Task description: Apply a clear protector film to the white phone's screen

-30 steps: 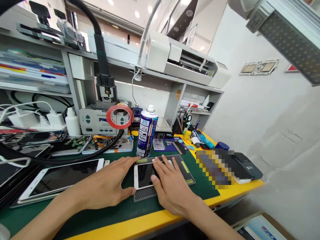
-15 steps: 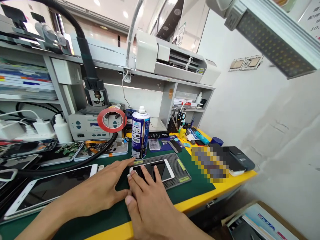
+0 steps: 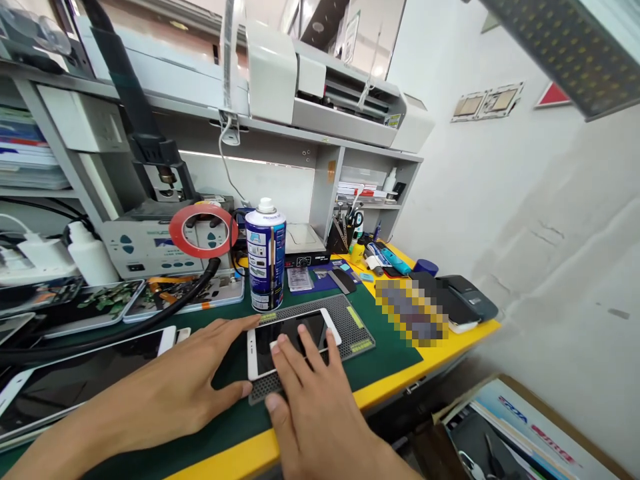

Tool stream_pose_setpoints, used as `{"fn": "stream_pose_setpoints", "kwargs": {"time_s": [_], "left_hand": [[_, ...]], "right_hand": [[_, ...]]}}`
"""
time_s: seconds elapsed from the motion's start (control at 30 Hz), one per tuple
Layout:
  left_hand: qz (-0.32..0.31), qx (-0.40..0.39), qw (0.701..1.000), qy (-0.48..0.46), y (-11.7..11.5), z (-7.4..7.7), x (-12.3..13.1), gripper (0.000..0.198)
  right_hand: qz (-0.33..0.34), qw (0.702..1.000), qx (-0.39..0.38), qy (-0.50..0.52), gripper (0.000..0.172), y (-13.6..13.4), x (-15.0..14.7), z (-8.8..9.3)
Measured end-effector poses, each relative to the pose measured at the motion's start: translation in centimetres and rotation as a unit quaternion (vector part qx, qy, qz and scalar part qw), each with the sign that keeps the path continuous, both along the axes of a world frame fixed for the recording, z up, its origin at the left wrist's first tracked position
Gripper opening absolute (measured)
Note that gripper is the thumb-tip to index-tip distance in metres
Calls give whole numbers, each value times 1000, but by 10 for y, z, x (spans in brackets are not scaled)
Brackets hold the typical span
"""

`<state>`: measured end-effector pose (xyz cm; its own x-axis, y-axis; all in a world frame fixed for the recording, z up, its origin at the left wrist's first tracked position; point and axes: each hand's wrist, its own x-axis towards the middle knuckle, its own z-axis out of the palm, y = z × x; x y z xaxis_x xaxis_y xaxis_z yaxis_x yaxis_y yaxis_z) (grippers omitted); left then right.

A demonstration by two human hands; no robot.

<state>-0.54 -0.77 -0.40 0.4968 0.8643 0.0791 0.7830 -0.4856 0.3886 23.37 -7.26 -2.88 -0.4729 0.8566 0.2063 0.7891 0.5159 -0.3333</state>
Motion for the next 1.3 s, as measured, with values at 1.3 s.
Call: {"fn": "stream_pose_setpoints", "kwargs": {"time_s": [1.3], "left_hand": [[21,-77,996,33,3,1,1,83]], "right_hand": [[-117,982,37,-146,59,38,57,-3]]}}
